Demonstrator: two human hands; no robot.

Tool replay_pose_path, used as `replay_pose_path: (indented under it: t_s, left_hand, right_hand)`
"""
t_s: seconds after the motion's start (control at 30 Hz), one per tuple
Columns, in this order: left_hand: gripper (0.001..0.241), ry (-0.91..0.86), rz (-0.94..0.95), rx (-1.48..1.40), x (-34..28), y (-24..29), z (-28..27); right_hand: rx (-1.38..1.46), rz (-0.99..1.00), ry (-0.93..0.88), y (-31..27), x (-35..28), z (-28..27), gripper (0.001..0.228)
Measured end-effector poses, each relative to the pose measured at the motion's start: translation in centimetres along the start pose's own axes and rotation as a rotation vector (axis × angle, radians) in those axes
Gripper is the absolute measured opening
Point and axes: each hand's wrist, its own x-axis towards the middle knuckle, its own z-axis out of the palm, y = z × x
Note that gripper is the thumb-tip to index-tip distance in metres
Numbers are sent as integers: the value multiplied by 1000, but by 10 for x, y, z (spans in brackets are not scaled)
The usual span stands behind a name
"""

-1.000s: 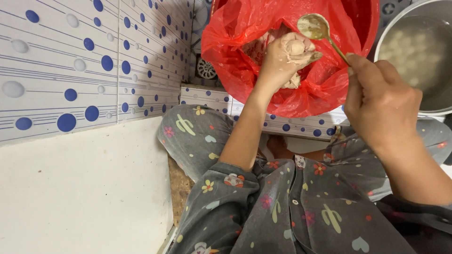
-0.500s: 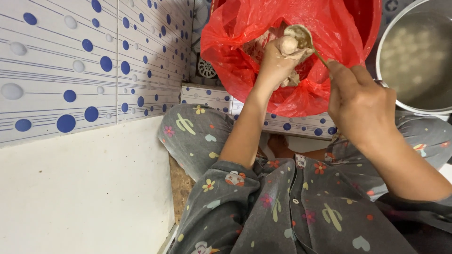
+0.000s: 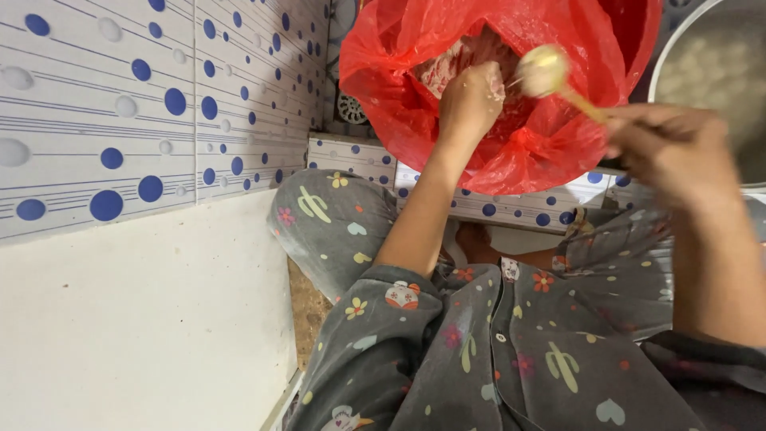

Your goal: A person is manually forming meatballs by squeezing meat paste through their hand and scooping them into a pot of water using a spoon.

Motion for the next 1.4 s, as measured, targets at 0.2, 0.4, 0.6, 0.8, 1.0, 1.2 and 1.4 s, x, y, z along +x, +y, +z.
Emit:
replay_pose_path:
  t_s: [0.2, 0.4, 0.6, 0.8, 1.0, 1.2, 1.4]
  left_hand:
    - [31, 22, 18, -60, 4, 1, -2]
    - [30, -48, -50, -103, 2, 10, -5]
    - [34, -24, 6, -132, 0, 10, -3]
    - [38, -45, -62, -325, -1, 21, -14]
    - [43, -63, -39, -738, -1, 34, -29]
    - [32, -47, -412, -1198, 1, 27, -25]
    - [67, -98, -378, -876, -3, 53, -57]
  right_hand:
    - [85, -61, 303, 189, 99, -72, 26]
    - [-235, -118, 445, 347, 157, -120, 23]
    - [-403, -277, 516, 432, 189, -132, 20]
    - [91, 17, 571, 398, 193, -125, 27]
    - [301, -67, 362, 198, 87, -60, 13]
    - [-152, -180, -24, 95, 28, 12, 29]
    - [-59, -154, -133, 62, 15, 34, 24]
